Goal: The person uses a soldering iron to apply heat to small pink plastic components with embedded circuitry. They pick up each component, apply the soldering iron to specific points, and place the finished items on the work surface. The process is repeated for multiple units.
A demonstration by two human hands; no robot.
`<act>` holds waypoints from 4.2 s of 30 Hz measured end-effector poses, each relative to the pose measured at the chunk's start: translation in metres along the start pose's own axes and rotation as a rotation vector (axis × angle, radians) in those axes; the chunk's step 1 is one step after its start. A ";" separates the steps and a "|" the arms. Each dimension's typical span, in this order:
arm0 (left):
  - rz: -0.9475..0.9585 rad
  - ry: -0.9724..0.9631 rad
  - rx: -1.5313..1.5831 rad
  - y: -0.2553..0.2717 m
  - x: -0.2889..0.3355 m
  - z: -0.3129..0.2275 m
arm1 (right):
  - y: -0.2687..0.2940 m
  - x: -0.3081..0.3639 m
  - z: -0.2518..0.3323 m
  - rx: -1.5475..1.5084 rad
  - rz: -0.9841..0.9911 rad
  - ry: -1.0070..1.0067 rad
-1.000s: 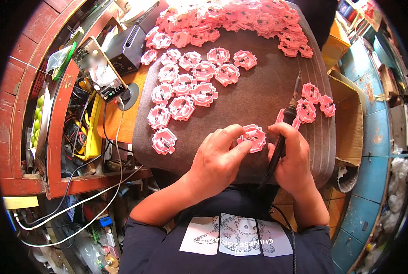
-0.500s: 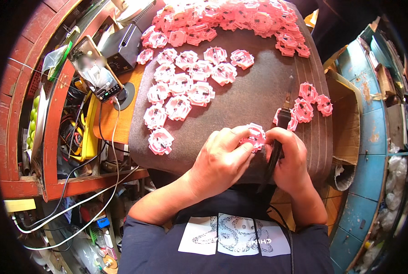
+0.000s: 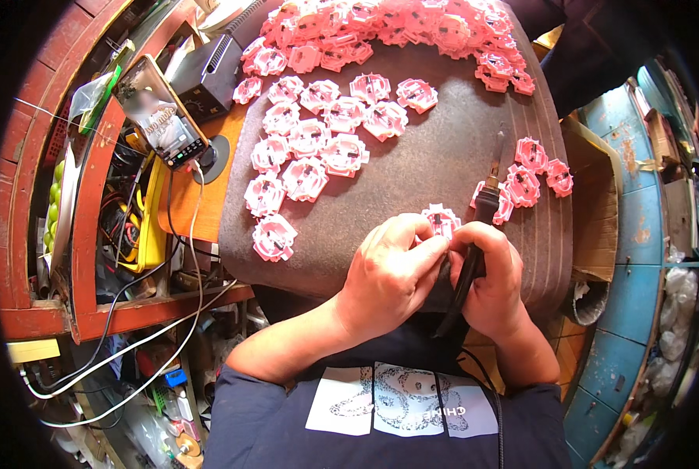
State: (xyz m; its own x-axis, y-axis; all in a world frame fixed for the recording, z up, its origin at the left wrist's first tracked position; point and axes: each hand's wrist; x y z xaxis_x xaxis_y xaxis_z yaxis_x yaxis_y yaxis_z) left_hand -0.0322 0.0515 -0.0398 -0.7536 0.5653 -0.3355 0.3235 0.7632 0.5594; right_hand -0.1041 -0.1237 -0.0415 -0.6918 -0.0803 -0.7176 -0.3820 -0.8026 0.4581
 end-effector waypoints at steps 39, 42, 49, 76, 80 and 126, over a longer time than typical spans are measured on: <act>-0.055 0.012 -0.051 -0.004 -0.007 -0.002 | 0.024 0.034 -0.007 0.021 -0.255 0.213; -0.049 0.018 -0.043 -0.005 -0.008 -0.003 | 0.036 0.039 -0.007 0.032 -0.219 0.227; -0.078 0.002 -0.067 -0.007 -0.006 0.000 | 0.035 0.032 -0.005 -0.067 -0.180 0.290; -0.075 -0.017 -0.103 -0.009 -0.007 -0.002 | 0.037 0.035 -0.007 -0.090 -0.123 0.303; -0.076 -0.019 -0.114 -0.009 -0.006 -0.001 | 0.037 0.035 -0.007 -0.093 -0.128 0.313; -0.078 -0.014 -0.097 -0.008 -0.006 -0.001 | 0.015 0.007 -0.001 0.020 0.040 -0.035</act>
State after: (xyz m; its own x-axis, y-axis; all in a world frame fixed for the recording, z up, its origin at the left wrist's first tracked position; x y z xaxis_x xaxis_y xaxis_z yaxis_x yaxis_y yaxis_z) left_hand -0.0308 0.0416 -0.0415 -0.7661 0.5105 -0.3906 0.2073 0.7714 0.6016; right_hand -0.1145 -0.1372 -0.0401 -0.7275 -0.0910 -0.6801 -0.3656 -0.7874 0.4964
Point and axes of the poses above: each hand's wrist, its own x-axis away from the middle knuckle, its own y-axis out of the back of the hand, z = x × y, and after that the axes turned 13 degrees about y, right-handed
